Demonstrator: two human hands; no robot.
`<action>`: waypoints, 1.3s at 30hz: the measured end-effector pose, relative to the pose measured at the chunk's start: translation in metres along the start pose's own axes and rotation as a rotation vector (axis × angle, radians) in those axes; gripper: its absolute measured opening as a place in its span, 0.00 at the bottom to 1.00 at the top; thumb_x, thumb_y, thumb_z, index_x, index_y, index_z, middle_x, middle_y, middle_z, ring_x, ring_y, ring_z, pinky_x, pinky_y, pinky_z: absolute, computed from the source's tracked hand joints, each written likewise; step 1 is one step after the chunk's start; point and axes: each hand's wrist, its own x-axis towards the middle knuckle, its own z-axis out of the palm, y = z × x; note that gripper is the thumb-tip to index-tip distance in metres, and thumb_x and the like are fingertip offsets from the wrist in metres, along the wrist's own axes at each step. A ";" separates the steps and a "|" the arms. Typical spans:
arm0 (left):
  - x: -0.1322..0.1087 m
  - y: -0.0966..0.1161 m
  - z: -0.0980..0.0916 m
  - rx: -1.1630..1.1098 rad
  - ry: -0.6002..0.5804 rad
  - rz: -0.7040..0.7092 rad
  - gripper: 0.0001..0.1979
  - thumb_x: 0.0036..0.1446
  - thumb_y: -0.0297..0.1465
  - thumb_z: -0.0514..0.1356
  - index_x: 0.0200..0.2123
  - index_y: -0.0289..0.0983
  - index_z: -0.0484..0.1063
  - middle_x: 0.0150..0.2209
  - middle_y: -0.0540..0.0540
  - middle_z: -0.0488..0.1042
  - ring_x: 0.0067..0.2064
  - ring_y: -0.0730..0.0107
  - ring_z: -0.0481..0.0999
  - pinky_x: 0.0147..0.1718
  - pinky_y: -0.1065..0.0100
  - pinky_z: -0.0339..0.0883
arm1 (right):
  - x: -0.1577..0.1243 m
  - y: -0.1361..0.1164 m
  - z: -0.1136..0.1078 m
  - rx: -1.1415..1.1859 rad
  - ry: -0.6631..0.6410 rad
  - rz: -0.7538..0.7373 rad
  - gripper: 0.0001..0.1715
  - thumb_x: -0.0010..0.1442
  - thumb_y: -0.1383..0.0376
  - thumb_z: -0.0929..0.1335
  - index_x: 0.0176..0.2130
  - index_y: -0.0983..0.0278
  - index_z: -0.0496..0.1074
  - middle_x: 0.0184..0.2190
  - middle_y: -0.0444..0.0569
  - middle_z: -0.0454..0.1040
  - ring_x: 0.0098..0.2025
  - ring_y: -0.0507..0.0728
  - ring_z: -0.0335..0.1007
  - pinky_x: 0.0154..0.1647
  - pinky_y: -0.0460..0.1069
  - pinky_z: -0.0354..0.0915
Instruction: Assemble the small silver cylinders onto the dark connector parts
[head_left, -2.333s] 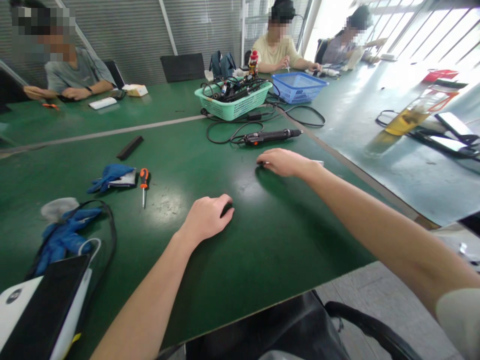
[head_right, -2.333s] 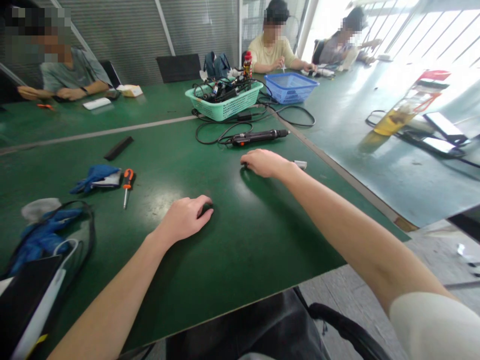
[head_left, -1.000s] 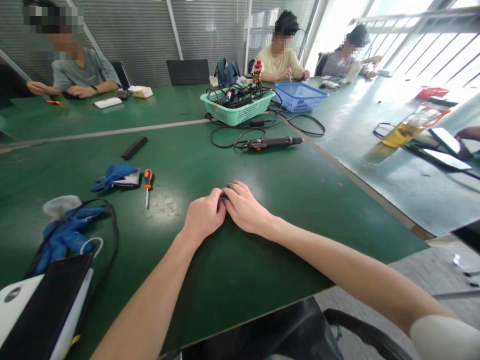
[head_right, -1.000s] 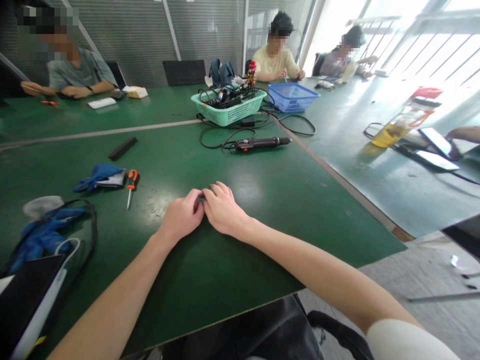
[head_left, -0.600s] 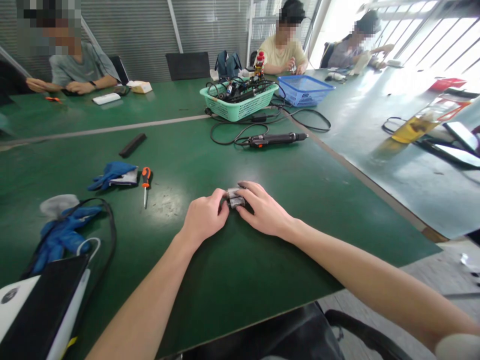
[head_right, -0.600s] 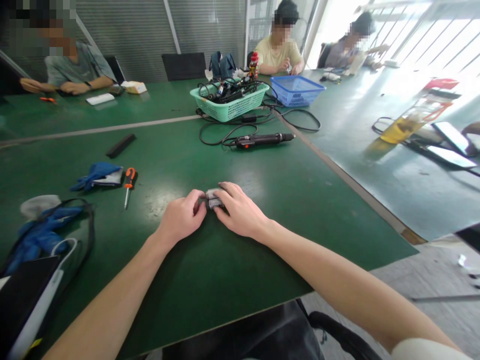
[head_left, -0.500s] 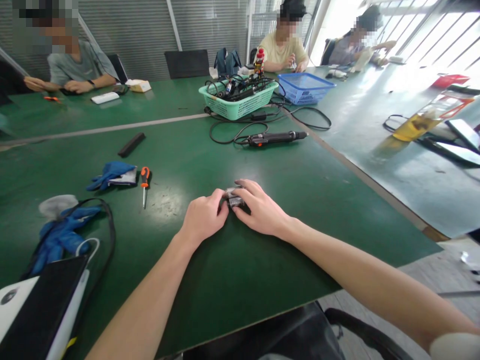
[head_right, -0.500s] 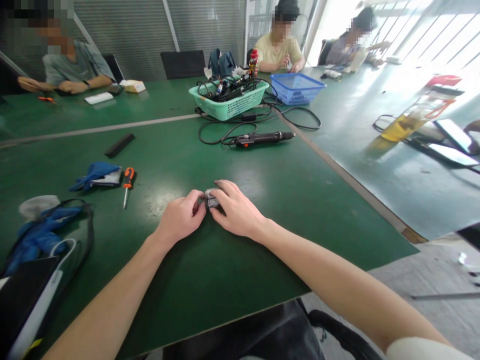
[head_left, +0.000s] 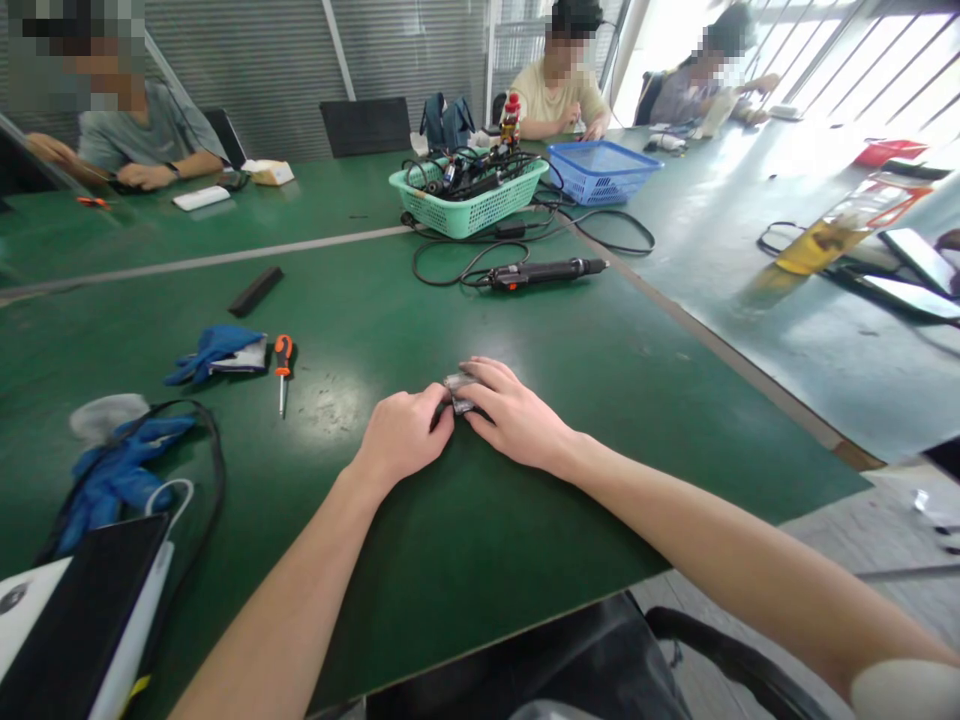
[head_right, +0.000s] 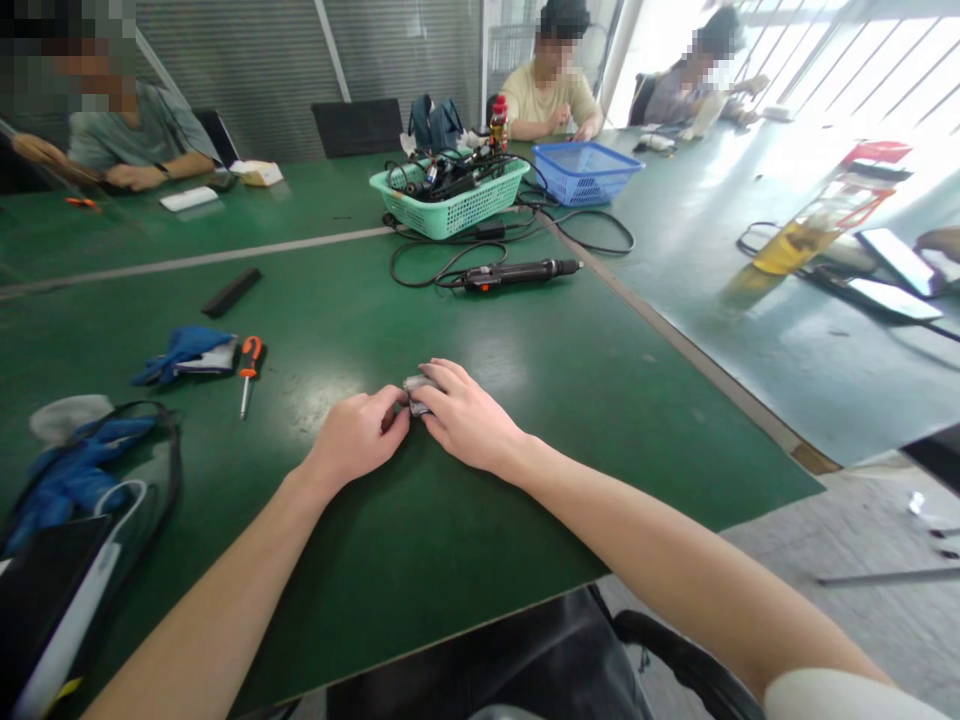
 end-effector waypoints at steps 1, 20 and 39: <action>0.000 0.000 0.000 -0.003 -0.002 0.006 0.10 0.66 0.36 0.51 0.40 0.40 0.70 0.29 0.48 0.75 0.28 0.64 0.73 0.28 0.66 0.56 | 0.000 0.000 -0.001 0.001 -0.001 -0.009 0.17 0.65 0.70 0.64 0.53 0.63 0.71 0.63 0.60 0.63 0.69 0.67 0.53 0.67 0.68 0.59; -0.003 0.002 0.001 -0.045 0.033 0.044 0.17 0.65 0.34 0.52 0.56 0.39 0.65 0.32 0.49 0.77 0.29 0.65 0.76 0.30 0.67 0.63 | 0.000 -0.011 -0.012 -0.125 -0.026 -0.081 0.10 0.68 0.68 0.63 0.45 0.64 0.74 0.49 0.58 0.70 0.56 0.64 0.60 0.56 0.62 0.67; -0.003 0.005 -0.002 -0.051 -0.003 0.051 0.21 0.63 0.33 0.53 0.59 0.40 0.64 0.33 0.48 0.78 0.30 0.65 0.76 0.30 0.67 0.64 | -0.001 -0.016 -0.014 -0.127 -0.095 -0.044 0.09 0.66 0.68 0.65 0.46 0.65 0.73 0.46 0.56 0.72 0.49 0.63 0.63 0.52 0.59 0.64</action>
